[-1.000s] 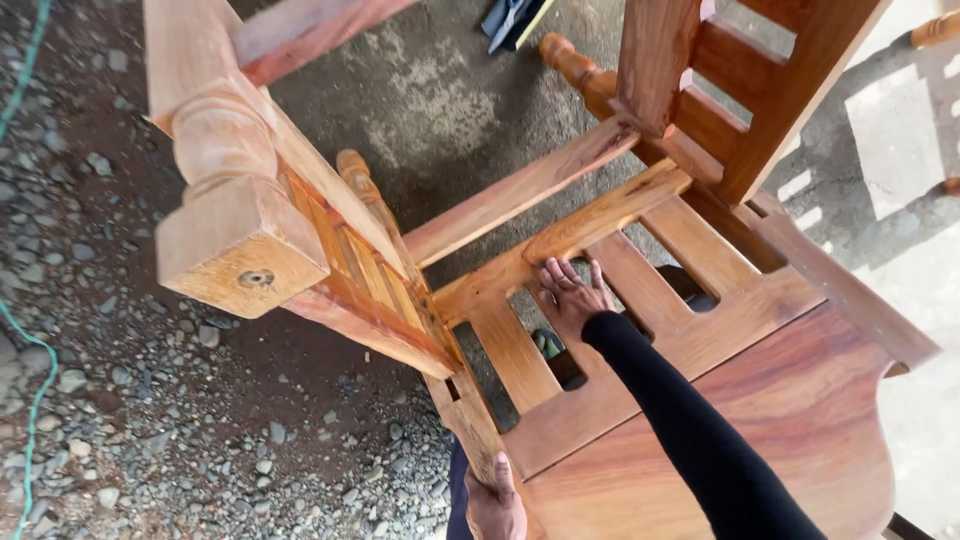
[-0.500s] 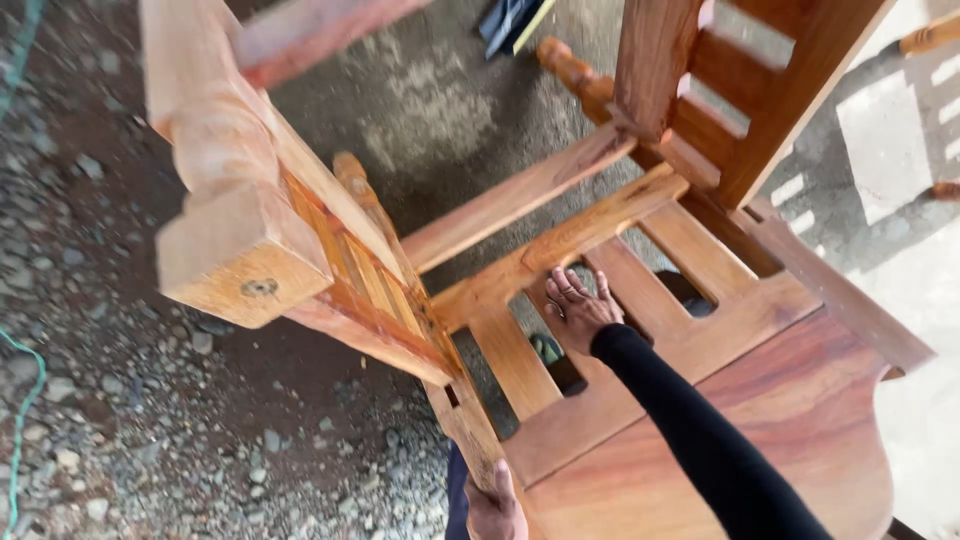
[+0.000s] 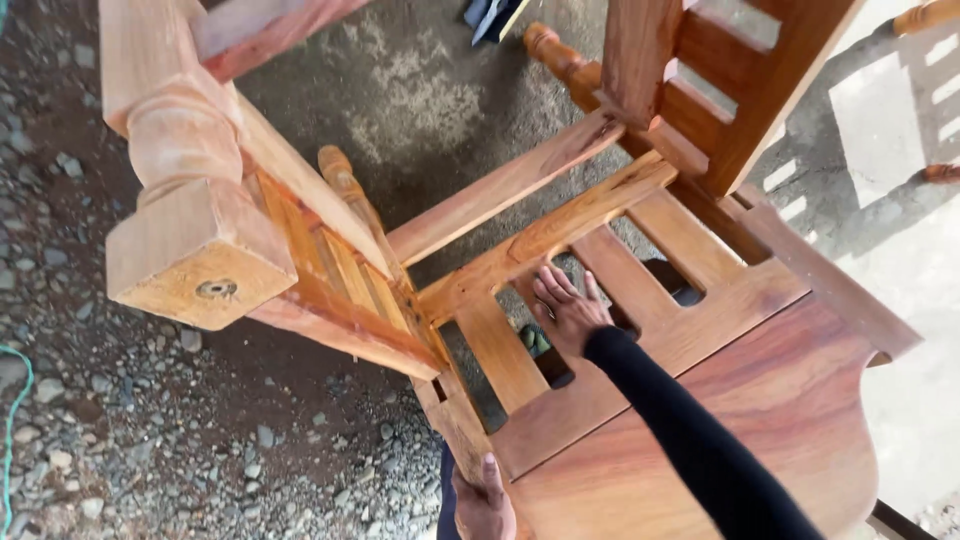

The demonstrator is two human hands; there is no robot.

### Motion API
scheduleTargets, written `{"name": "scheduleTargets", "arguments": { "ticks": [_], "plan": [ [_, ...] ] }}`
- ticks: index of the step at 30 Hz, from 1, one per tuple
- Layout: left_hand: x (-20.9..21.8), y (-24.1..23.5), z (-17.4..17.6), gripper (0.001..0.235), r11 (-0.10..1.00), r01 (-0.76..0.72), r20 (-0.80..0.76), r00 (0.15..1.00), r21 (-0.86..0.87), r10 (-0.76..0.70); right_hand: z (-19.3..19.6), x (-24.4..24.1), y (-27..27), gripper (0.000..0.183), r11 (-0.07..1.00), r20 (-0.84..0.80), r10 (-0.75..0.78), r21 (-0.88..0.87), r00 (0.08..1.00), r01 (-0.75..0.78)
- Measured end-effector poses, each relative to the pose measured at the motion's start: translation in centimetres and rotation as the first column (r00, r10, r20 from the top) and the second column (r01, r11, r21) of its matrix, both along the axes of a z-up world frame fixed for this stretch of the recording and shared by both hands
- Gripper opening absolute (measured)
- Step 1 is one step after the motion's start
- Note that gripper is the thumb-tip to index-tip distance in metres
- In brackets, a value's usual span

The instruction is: The person sands the wooden armrest and backrest of a chair using a sanding block. They move from the armrest to the slats and top rail of the backrest, smoothing the surfaces.

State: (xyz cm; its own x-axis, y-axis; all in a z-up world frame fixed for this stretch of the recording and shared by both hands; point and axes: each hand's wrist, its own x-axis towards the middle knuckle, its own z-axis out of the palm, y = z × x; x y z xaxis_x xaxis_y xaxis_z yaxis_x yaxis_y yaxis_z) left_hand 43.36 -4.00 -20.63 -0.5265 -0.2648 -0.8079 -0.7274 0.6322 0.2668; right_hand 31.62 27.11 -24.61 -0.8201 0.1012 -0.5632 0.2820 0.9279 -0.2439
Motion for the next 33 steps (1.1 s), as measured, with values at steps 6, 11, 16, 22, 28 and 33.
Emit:
{"name": "scheduleTargets", "arguments": {
  "ticks": [6,11,16,22,28,33],
  "plan": [
    [-3.7,3.0,6.1,0.079,0.665,0.590,-0.453,0.488,-0.459,-0.746,2.1,4.8,-0.4,0.055,0.993,-0.059,-0.081,-0.087,0.995,0.076],
    [-3.0,7.9,5.0,0.072,0.630,0.772,-0.523,0.506,-0.080,-0.686,5.3,8.9,-1.7,0.058,0.999,-0.151,0.026,0.041,0.988,-0.020],
    [-7.2,12.6,3.6,0.079,0.640,0.744,-0.273,0.586,-0.191,-0.763,-0.2,1.2,0.1,0.059,1.000,-0.010,0.002,0.017,1.000,-0.001],
    [-10.8,15.5,1.3,0.095,0.748,0.647,-0.109,0.741,-0.146,-0.663,1.6,4.5,0.7,0.060,0.997,0.016,-0.079,-0.002,0.997,0.079],
    [-12.1,16.0,1.3,0.096,0.794,0.575,-0.025,0.807,-0.199,-0.590,0.2,4.1,1.3,0.057,0.967,-0.030,-0.149,-0.213,0.988,0.140],
    [-12.4,16.5,1.9,0.096,0.779,0.596,0.008,0.795,-0.194,-0.606,-4.8,0.2,0.5,0.063,0.961,-0.081,-0.237,-0.165,0.968,0.221]
  ]
}}
